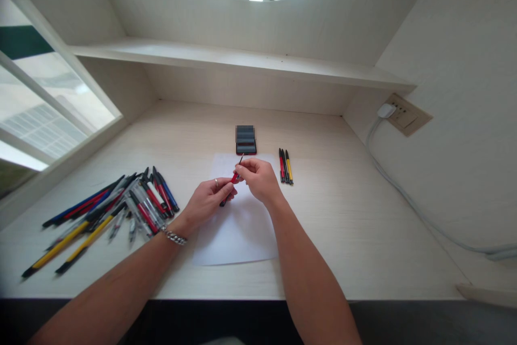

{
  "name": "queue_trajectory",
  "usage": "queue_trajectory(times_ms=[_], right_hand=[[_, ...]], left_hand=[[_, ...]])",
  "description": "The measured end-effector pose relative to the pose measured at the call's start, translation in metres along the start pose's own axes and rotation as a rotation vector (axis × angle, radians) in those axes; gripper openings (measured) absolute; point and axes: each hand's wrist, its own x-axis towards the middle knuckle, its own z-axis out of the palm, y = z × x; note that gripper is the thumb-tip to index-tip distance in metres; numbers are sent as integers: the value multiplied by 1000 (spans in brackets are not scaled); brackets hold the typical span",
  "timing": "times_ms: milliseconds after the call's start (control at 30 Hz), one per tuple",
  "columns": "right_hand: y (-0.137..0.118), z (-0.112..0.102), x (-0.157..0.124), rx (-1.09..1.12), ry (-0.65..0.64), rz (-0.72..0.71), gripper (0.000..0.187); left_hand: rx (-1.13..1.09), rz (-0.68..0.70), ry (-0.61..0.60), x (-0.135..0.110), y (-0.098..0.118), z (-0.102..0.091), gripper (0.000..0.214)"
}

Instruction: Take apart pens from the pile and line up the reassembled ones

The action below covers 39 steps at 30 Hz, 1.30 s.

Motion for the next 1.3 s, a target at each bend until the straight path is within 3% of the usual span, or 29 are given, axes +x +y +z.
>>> queue_trajectory(times_ms=[433,733,833,967,1100,1300], right_hand=[[1,-8,0,-176,2,-36,19],[2,-8,0,-136,-128,0,23],[11,-11,5,-151,-70,23,28],[29,-12,13,-544,169,23,20],[41,-4,19,-907,156,106,21],[40,6,20,-1104,143,151,23]], left_hand=[[-64,-39,-9,0,0,1,35],[-109,-61,-15,0,0,2,33],[-187,-79,-3,1,-2,2,34],[-251,-114,19,3,-6,2,38],[-255,-109,22,3,-8,2,37],[-233,-113,23,3,-6,1,36]])
